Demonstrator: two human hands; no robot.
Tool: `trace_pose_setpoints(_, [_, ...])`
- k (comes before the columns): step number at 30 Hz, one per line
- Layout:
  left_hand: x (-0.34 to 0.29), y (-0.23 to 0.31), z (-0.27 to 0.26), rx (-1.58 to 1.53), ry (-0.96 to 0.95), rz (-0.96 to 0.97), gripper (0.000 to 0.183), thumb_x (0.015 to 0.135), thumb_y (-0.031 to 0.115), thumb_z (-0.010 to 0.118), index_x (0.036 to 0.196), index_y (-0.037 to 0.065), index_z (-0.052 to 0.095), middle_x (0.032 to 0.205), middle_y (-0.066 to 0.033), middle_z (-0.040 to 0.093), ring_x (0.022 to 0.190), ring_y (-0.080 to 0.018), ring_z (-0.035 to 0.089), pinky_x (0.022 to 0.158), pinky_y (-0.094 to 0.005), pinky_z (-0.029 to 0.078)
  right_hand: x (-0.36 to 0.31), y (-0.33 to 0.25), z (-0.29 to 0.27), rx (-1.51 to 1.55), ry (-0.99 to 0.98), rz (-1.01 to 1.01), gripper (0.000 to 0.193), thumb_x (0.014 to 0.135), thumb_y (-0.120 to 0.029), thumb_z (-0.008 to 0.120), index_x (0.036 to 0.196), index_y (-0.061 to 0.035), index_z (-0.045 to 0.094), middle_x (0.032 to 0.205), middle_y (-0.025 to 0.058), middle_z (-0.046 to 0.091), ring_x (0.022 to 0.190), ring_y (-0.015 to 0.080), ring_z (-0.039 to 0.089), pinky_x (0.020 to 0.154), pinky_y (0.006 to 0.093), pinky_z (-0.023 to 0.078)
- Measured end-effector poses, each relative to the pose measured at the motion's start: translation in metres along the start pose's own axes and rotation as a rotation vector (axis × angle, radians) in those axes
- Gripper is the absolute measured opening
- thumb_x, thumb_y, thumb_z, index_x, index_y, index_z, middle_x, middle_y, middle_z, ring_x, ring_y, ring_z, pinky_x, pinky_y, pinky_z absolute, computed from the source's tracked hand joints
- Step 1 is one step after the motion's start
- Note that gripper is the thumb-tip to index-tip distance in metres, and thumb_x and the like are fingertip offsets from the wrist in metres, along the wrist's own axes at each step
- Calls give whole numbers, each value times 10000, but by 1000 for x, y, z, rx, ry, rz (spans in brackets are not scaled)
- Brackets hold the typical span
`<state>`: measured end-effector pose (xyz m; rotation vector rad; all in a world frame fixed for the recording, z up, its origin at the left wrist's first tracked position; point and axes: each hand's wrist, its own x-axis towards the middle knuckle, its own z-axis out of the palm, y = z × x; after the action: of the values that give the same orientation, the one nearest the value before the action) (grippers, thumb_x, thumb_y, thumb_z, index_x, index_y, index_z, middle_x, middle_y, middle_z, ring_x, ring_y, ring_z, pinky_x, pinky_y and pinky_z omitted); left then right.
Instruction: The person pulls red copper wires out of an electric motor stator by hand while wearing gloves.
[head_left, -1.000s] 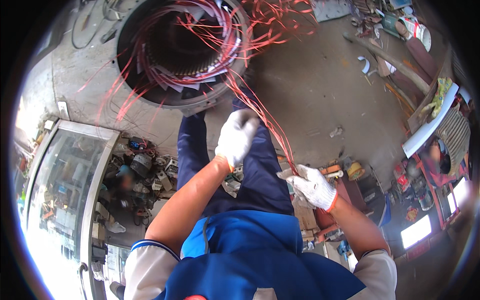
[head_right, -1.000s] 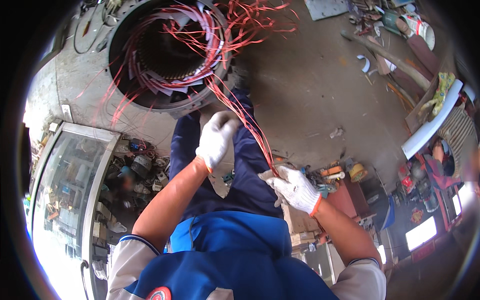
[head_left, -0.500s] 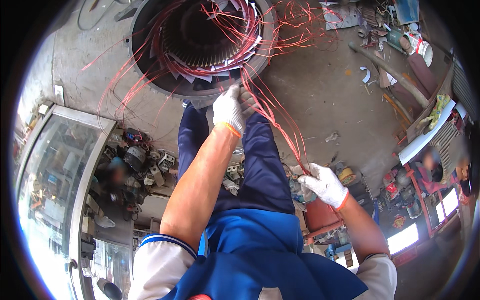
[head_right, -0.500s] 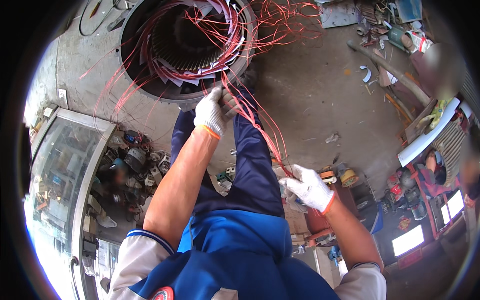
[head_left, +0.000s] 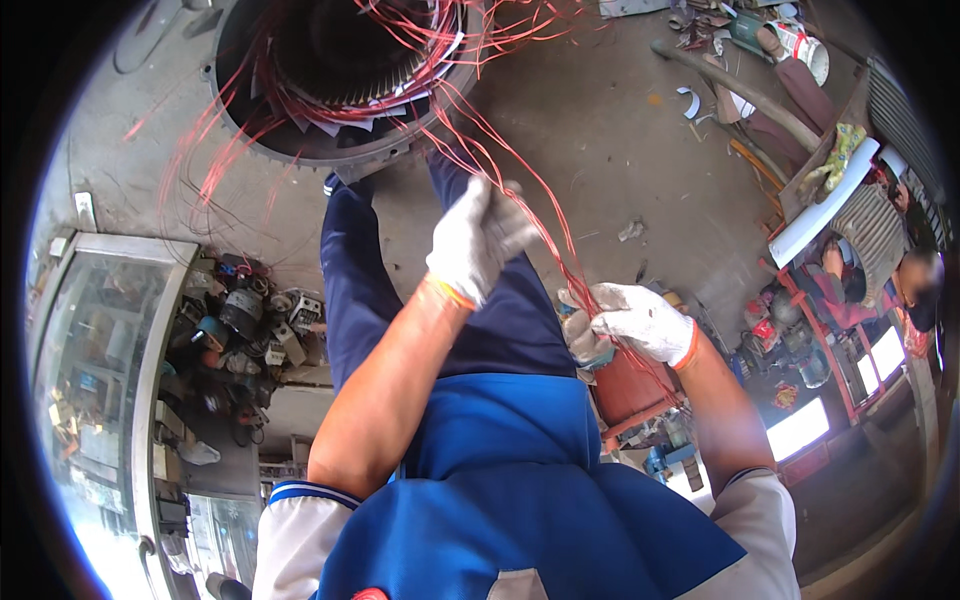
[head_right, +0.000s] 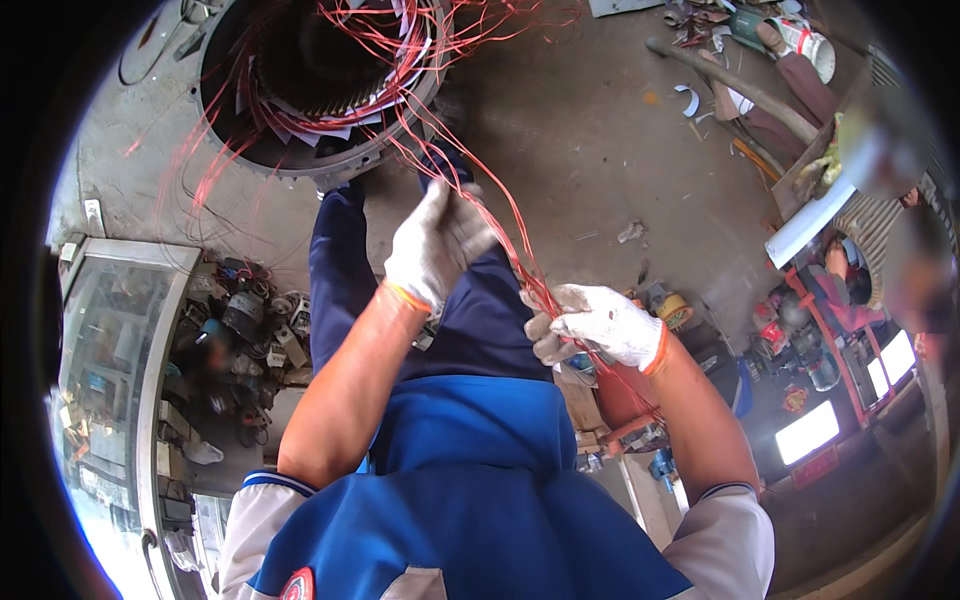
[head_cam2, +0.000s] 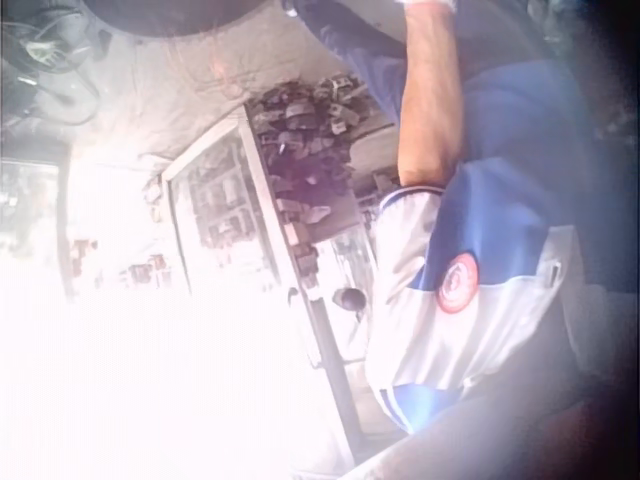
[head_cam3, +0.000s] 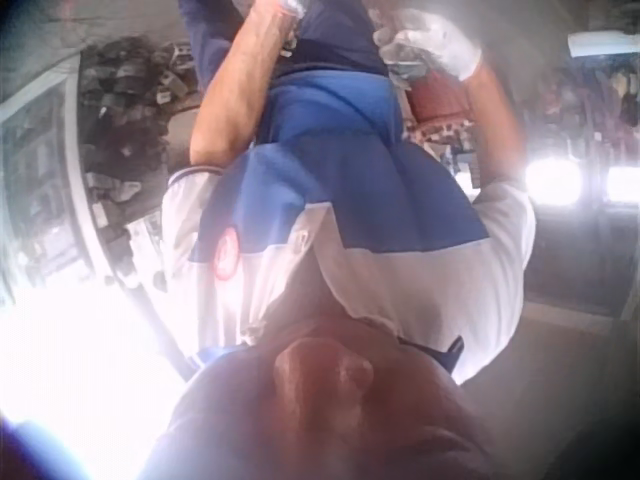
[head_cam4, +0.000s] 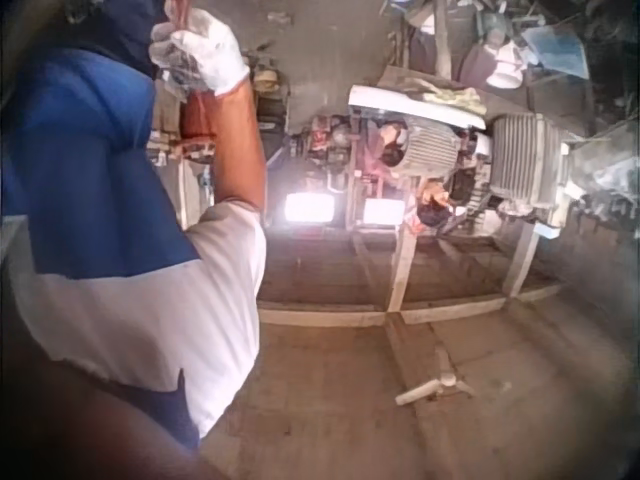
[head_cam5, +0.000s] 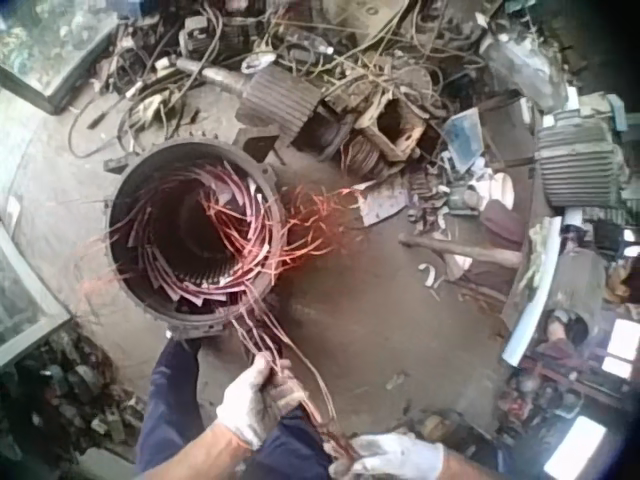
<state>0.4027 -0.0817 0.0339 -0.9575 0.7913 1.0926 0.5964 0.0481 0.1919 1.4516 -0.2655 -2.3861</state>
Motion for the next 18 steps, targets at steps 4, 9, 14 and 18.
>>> trace_pose_setpoints(4, [-57,-39,37,618,-42,-92,524,1092,490,671,1372,47,673,1159,-68,758,1035,-205,745,965,-445,615,-11,10,-10,-400,189,61,521,1023,-160,749,1486,6,577,1127,80,733,878,135,699,758,302,580])
trace_pose_setpoints(9, [-58,-61,7,641,30,-123,268,1111,308,673,1223,67,707,1000,-47,772,814,-154,754,726,-361,660,-22,42,10,-890,375,182,398,997,-221,743,1317,8,680,914,88,759,635,108,651,551,283,526])
trace_pose_setpoints(14, [-85,-37,-14,628,56,-158,315,1123,373,638,1194,78,719,1009,-69,768,844,-208,775,790,-386,659,-58,41,56,-1151,512,124,463,1001,-244,724,1375,24,672,976,192,788,865,271,761,809,418,613])
trace_pose_setpoints(18, [-104,-22,-18,590,-36,-59,205,1105,302,675,1150,103,688,994,-46,753,852,-205,759,778,-401,652,-63,72,74,-1775,532,33,526,1022,-422,643,1417,-79,694,1231,199,785,1173,384,736,1047,483,553])
